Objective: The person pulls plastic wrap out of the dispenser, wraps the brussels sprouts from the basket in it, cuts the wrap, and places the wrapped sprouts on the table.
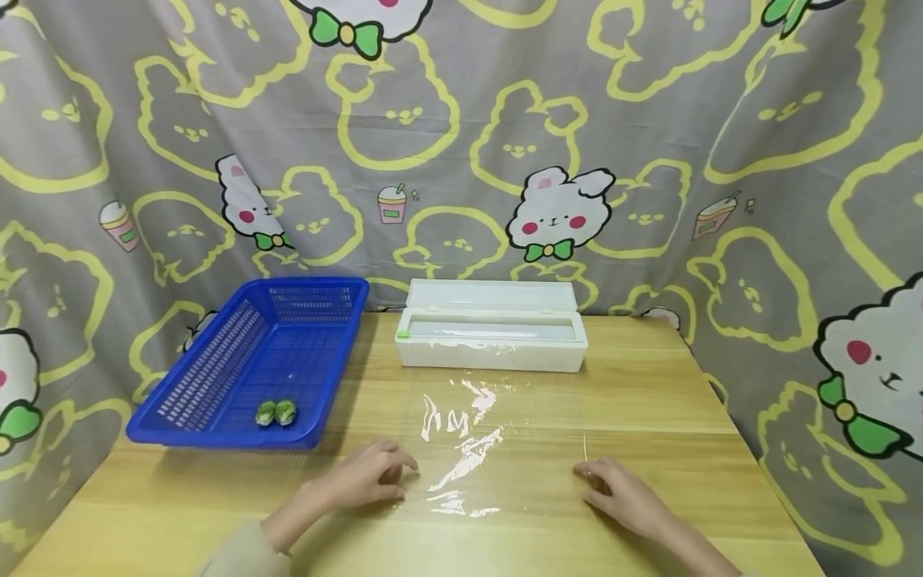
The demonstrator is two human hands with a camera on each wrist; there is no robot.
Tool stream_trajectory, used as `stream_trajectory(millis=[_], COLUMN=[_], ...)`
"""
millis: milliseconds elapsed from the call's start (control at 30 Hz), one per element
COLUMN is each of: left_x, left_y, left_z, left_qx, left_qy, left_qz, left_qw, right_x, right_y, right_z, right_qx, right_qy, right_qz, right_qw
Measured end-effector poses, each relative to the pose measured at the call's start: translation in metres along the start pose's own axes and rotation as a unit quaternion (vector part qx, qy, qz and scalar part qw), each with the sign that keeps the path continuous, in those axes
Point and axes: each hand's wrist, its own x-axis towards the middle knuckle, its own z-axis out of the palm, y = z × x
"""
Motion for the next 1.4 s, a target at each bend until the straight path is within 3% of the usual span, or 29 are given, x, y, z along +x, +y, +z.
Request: stream_trajectory(millis=[233, 400, 533, 667, 867, 1000, 1133, 1267, 1400], left_x=[0.006, 0.003, -0.002, -0.007, -0.013, -0.018, -0.023, -0.027, -0.031], left_y=[0.001, -0.002, -0.006, -0.010, -0.012, -0.010, -0.010, -0.015, -0.019], left_z=[-0.004, -0.003, -0.001, 0.000, -0.004, -0.013, -0.027, -0.046, -0.065], left_qx=[-0.002, -0.008, -0.026, -0.043, -0.045, -0.041, -0.063, -0.132, -0.195], left_qy=[-0.011, -0.026, -0.028, -0.023, -0.019, -0.025, -0.028, -0.016, 0.021], left_qz=[-0.025, -0.058, -0.083, -0.101, -0.116, -0.120, -0.110, -0.060, -0.003], left_qw=[0.9996, 0.9979, 0.9958, 0.9937, 0.9920, 0.9915, 0.9915, 0.9893, 0.9807], right_x=[0.001, 0.002, 0.001, 0.000, 0.001, 0.001, 0.002, 0.003, 0.001], right_y=[0.004, 0.008, 0.007, 0.007, 0.008, 0.010, 0.010, 0.010, 0.012], right_z=[-0.005, -0.005, -0.005, -0.005, -0.007, -0.007, -0.004, -0.002, -0.002], right_qx=[-0.006, 0.061, 0.078, 0.076, 0.025, 0.043, 0.074, 0.075, 0.058], right_qy=[-0.032, -0.058, -0.070, -0.074, -0.070, -0.072, -0.074, -0.069, -0.058], right_qz=[0.055, 0.059, 0.068, 0.067, 0.053, 0.051, 0.048, 0.036, 0.022], right_qw=[0.9980, 0.9947, 0.9922, 0.9921, 0.9958, 0.9952, 0.9933, 0.9942, 0.9963])
